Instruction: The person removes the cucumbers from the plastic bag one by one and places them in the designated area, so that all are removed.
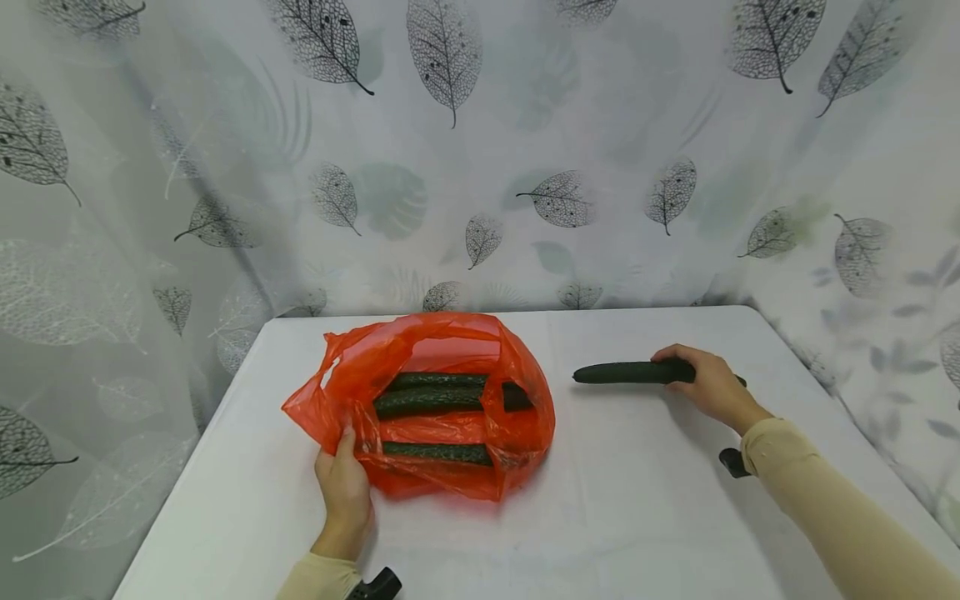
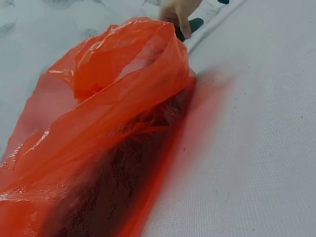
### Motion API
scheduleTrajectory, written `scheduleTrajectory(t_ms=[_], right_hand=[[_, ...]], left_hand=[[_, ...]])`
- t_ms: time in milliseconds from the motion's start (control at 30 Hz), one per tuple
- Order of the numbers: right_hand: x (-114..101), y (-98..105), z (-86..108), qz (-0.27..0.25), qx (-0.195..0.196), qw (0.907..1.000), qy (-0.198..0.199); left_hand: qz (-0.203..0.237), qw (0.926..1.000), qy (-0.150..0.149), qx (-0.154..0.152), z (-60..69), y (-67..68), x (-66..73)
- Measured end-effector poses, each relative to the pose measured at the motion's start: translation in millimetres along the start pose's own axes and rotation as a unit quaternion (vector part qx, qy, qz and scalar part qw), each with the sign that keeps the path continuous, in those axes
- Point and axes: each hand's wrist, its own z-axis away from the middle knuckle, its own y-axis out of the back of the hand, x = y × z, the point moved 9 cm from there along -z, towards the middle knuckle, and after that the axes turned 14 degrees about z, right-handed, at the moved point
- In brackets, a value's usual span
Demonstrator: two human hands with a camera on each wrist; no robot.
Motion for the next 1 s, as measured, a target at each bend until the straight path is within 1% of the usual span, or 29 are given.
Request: scheduleTrajectory(t_ms=[167,400,533,633,833,1000], right_hand=[[7,-11,0.4,0.001,-0.022,0.9998,0.001],[11,-15,-1.8,-0.001,-0.042,0.9991,-0.008],[15,-18,-4.9,0.004,-0.055,0.9984,-0.015],[16,-19,-6.8,0.012,-0.060,0.9981,-0.007],[11,-20,-10.0,0.019,-0.061,0.9977,0.022],[8,-21,-10.7,0.029,-0.044,0.9982,0.030]], left_hand=[[0.003,0.9999,-0.006,0.010,1.6,2.2,1.3],[-0.005,0.9998,-0.010,0.019,1.4,4.0,1.7],[-0.005,0.9998,-0.014,0.014,1.2,3.2,2.4],[-0.005,0.9998,-0.016,0.010,1.5,2.8,2.9],[-0.009,0.9998,-0.017,0.009,1.9,3.9,2.8],[-0.008,0.9998,-0.015,0.004,1.0,3.3,2.5]])
